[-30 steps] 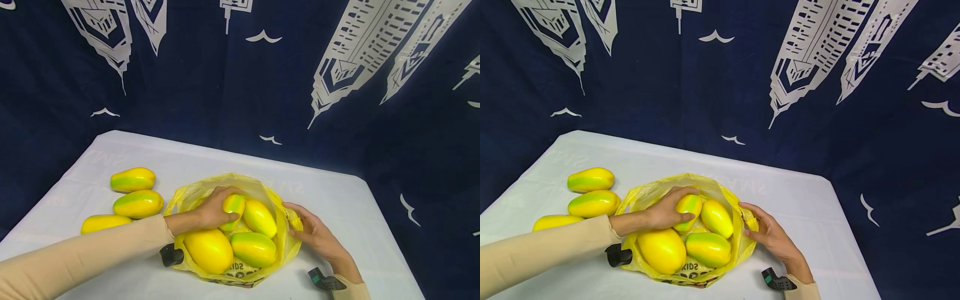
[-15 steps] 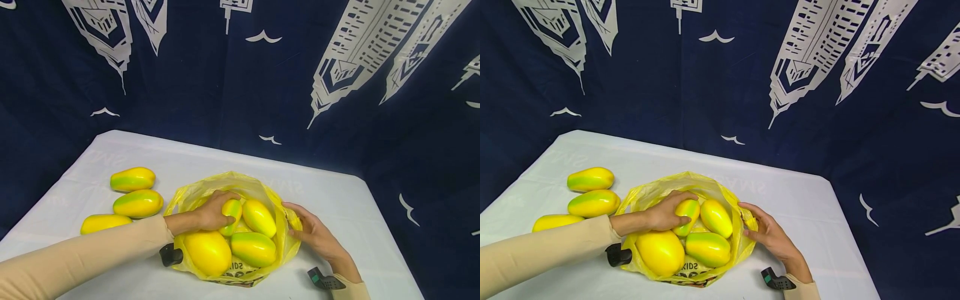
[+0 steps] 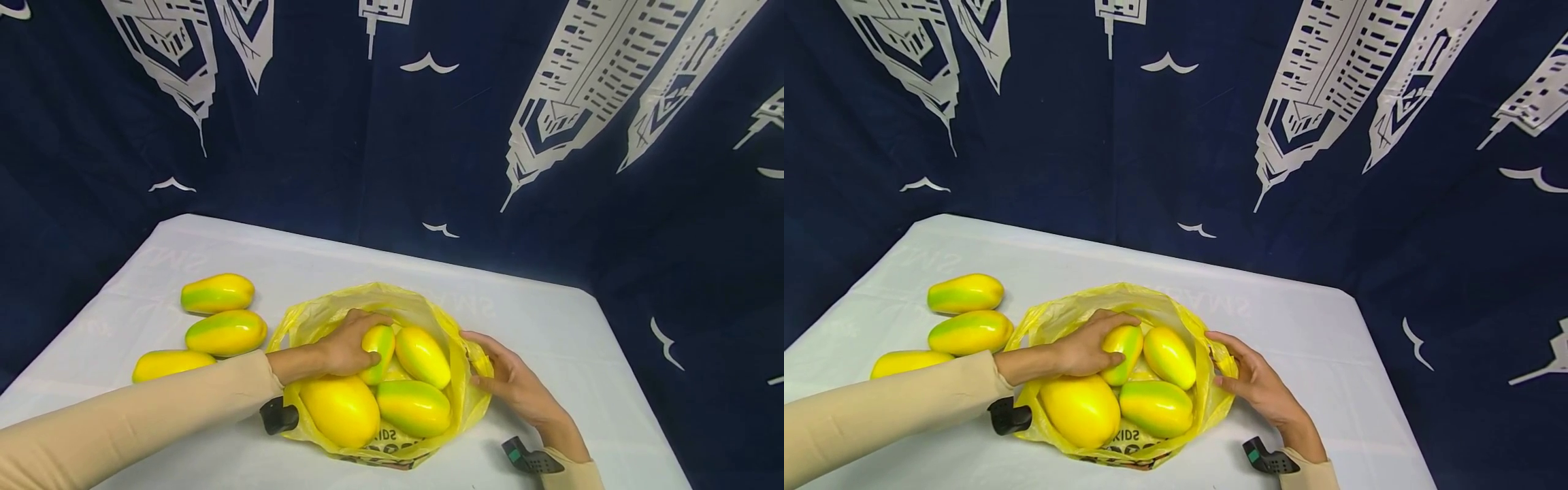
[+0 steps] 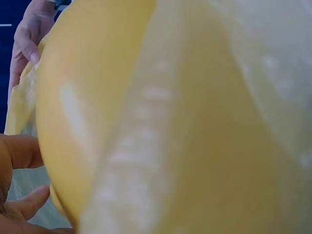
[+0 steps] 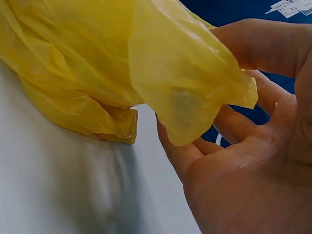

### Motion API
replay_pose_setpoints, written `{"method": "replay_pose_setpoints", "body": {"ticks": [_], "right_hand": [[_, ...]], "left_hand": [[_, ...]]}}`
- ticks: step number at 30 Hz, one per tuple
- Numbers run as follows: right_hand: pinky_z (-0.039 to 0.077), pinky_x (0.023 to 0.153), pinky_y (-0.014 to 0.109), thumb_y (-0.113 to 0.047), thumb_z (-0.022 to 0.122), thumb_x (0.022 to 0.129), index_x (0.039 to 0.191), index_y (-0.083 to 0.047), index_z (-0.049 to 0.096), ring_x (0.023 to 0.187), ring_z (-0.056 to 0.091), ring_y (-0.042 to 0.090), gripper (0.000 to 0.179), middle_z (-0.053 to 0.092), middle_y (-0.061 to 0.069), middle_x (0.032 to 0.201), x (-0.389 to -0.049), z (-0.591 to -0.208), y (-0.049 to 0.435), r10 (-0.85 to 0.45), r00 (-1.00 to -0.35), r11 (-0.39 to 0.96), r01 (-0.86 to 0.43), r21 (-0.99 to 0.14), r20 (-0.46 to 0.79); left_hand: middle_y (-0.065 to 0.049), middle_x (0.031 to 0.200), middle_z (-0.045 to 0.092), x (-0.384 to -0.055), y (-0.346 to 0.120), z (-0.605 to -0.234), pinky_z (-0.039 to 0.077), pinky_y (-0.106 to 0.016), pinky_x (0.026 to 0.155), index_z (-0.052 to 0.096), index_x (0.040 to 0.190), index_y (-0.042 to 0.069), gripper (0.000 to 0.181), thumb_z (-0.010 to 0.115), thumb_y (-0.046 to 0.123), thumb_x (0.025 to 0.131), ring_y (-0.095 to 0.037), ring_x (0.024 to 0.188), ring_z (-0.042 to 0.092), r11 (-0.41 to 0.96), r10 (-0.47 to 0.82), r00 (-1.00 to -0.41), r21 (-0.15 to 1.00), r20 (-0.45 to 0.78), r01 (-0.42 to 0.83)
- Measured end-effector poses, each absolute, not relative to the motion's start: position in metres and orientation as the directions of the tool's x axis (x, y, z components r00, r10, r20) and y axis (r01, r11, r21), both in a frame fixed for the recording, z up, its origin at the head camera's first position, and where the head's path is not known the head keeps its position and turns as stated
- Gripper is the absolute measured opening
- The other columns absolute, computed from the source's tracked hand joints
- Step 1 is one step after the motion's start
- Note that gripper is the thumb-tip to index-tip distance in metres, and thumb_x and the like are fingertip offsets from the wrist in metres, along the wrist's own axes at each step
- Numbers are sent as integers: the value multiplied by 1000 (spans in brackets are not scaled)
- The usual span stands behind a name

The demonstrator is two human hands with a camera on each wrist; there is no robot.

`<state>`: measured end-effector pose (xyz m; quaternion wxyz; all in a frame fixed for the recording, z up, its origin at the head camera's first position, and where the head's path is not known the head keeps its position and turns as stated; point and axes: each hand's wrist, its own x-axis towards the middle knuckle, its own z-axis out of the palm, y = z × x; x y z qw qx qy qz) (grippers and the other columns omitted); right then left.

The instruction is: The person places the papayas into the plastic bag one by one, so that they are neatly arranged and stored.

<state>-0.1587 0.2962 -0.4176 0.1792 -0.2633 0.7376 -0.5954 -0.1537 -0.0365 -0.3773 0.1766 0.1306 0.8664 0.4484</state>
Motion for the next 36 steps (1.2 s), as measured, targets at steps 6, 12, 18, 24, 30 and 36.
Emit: {"method": "replay_pose_setpoints", "body": {"ticks": [6, 12, 18, 24, 30, 36], "right_hand": [[38, 110, 16, 5, 61, 93, 154, -4, 33, 139, 42, 5, 68, 37, 2, 159, -159, -419, 296, -608, -792, 150, -180, -972, 52], [38, 109, 14, 4, 62, 93, 154, -6, 34, 139, 42, 4, 69, 37, 0, 158, -158, -420, 296, -596, -802, 170, -172, -970, 38], [38, 110, 15, 4, 62, 93, 154, -5, 33, 139, 42, 5, 68, 37, 2, 159, -158, -420, 295, -602, -797, 158, -176, -972, 47], [37, 110, 15, 4, 62, 93, 154, -5, 34, 140, 41, 5, 68, 37, 2, 159, -158, -419, 295, -604, -795, 158, -185, -970, 53], [37, 110, 14, 5, 61, 93, 154, -5, 34, 139, 41, 5, 68, 37, 3, 159, -159, -418, 296, -604, -795, 161, -193, -968, 58], [34, 111, 12, 4, 62, 93, 154, -6, 35, 141, 38, 3, 68, 36, 4, 160, -159, -418, 296, -595, -802, 178, -193, -965, 51]], "left_hand": [[-16, 149, 35, -153, -39, -372, 38, -54, 112, 49, 147, 16, 60, 67, 3, 91, -33, 132, 44, 577, 370, -910, 814, -188, 67], [-16, 146, 41, -150, -45, -369, 41, -54, 108, 50, 146, 14, 58, 67, 5, 91, -33, 129, 46, 602, 390, -913, 784, -120, 154], [-12, 145, 46, -144, -56, -351, 42, -55, 108, 52, 144, 14, 55, 68, 10, 92, -33, 132, 44, 627, 447, -893, 730, -52, 271], [-7, 147, 47, -139, -75, -316, 39, -55, 112, 57, 140, 16, 48, 64, 14, 93, -30, 138, 42, 600, 524, -849, 681, 61, 419], [-3, 144, 52, -136, -98, -299, 42, -55, 110, 54, 142, 17, 50, 65, 15, 93, -27, 136, 47, 598, 542, -831, 638, 125, 486], [-5, 143, 55, -142, -126, -295, 45, -54, 108, 54, 142, 14, 50, 65, 13, 93, -27, 135, 50, 634, 522, -840, 590, 152, 501]]}}
